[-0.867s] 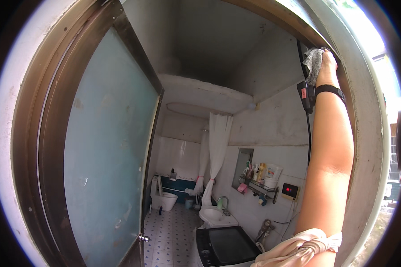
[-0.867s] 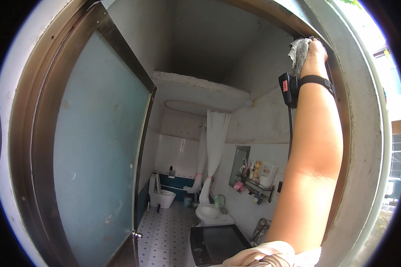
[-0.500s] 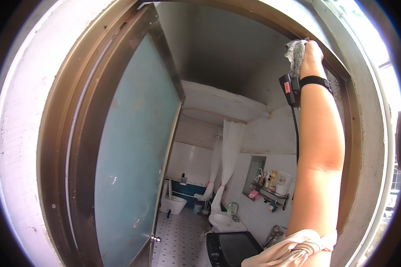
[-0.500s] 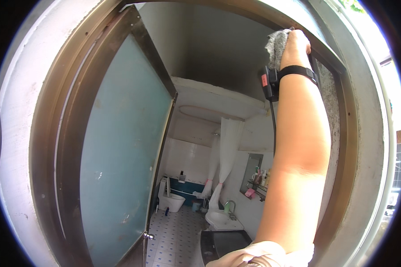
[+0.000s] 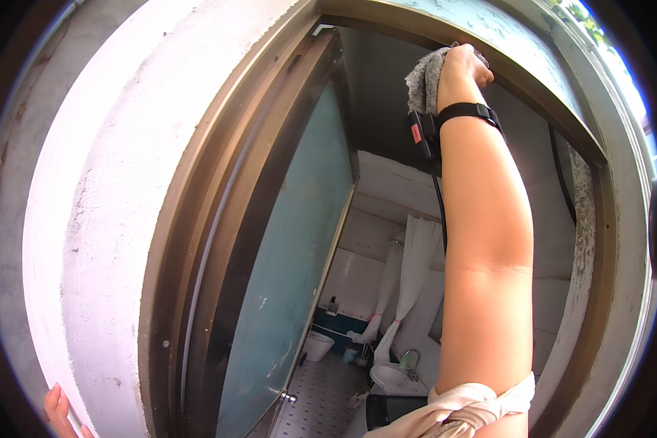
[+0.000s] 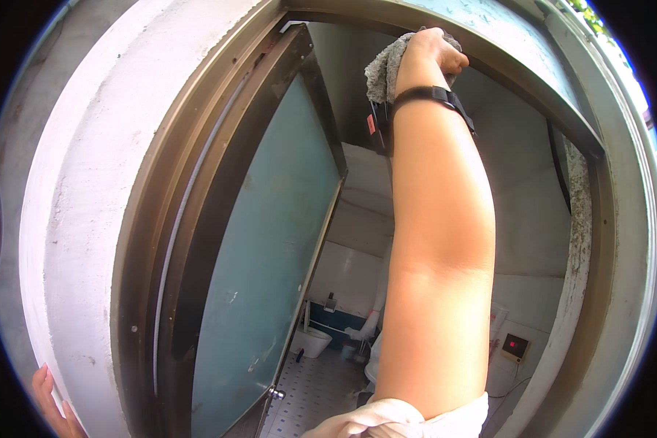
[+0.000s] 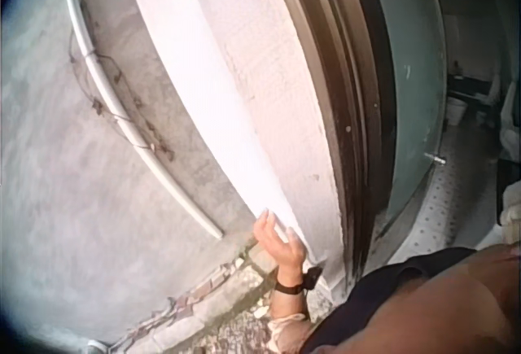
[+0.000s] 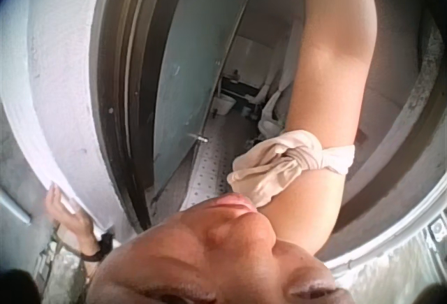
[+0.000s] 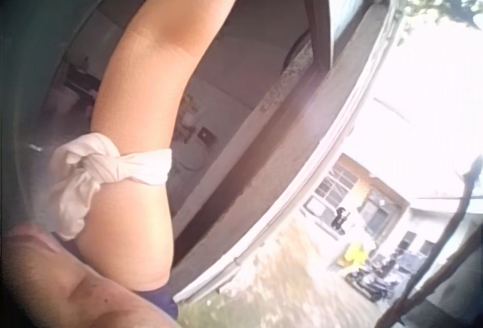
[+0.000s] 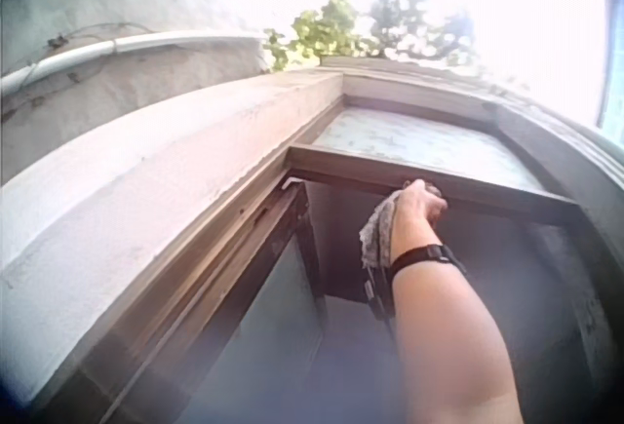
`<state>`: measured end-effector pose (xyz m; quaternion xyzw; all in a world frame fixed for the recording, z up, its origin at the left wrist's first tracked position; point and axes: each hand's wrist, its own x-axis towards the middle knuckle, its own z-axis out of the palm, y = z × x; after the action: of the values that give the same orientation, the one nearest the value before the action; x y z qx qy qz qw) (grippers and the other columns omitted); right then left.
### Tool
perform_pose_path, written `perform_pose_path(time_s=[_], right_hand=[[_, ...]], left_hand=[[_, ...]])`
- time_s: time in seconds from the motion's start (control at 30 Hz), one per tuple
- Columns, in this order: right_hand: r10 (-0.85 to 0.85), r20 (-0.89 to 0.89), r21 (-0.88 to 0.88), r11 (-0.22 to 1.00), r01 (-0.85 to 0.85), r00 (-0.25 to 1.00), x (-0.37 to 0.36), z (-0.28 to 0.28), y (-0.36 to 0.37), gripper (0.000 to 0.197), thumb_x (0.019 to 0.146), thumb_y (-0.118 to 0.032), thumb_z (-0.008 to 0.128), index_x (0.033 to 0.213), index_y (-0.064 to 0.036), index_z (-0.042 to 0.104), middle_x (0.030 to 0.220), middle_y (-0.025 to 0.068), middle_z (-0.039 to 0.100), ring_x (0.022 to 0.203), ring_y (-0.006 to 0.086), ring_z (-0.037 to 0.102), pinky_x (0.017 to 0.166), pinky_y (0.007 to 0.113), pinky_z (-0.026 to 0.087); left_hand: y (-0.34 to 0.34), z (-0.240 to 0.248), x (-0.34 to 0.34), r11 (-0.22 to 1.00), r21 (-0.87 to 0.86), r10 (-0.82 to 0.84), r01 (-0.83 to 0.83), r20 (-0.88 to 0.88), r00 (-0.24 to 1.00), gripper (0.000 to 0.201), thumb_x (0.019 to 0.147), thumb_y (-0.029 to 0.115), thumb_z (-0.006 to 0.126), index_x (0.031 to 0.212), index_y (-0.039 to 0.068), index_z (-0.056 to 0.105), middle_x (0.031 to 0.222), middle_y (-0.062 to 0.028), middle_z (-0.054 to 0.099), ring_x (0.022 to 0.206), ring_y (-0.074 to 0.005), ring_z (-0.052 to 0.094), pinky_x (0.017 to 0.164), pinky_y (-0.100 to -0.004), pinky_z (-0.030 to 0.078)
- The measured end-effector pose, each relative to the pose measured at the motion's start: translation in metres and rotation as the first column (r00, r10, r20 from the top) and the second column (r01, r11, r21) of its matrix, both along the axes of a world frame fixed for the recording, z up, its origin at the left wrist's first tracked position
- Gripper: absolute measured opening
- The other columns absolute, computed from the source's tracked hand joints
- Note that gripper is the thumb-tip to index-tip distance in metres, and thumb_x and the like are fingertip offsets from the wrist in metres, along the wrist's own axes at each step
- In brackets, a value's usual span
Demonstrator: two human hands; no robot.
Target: The person cleans the bathroom doorway and interior surfaces. They wipe the door frame and track with a cloth, rinse the cloth in the sink, and then wipe the wall tiles and surfaces around the sink and washing machine.
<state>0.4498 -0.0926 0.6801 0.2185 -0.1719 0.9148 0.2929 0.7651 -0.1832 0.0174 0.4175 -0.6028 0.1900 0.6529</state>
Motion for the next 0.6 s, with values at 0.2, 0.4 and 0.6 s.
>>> perform_pose_path(time_s=[0.2,0.4,0.6], right_hand=[[0.036,-0.075,-0.045,0.998,-0.040,0.996,0.005,-0.002,-0.011,0.050,0.072,-0.009,0.062,0.112,0.0070,0.037,0.113,0.0249,0.046,0.108,0.0391,0.052,0.094,0.040,0.047],[0.037,-0.366,0.203,0.978,0.041,0.930,0.050,-0.026,-0.078,0.053,0.070,-0.009,0.064,0.113,0.0120,0.041,0.113,0.0278,0.054,0.104,0.0383,0.057,0.092,0.039,0.046],[0.217,-0.620,0.416,0.906,0.082,0.754,0.072,0.002,-0.140,0.039,0.076,-0.012,0.068,0.103,0.0117,0.056,0.095,0.0179,0.063,0.081,0.0281,0.061,0.070,0.038,0.049]], left_hand=[[0.002,-0.003,0.001,1.000,0.021,-0.003,0.003,0.008,1.000,0.043,0.093,0.027,0.045,0.121,-0.005,0.049,0.121,-0.0240,0.048,0.112,-0.0381,0.045,0.099,-0.0451,0.032],[0.012,-0.004,0.000,0.998,0.051,0.025,-0.024,-0.014,1.000,0.041,0.092,0.023,0.045,0.122,-0.005,0.048,0.122,-0.0247,0.047,0.114,-0.0382,0.044,0.100,-0.0448,0.031],[0.004,0.002,-0.003,1.000,0.019,0.013,-0.014,0.037,0.999,0.042,0.092,0.020,0.043,0.125,-0.005,0.044,0.127,-0.0237,0.046,0.117,-0.0386,0.042,0.100,-0.0450,0.031]])
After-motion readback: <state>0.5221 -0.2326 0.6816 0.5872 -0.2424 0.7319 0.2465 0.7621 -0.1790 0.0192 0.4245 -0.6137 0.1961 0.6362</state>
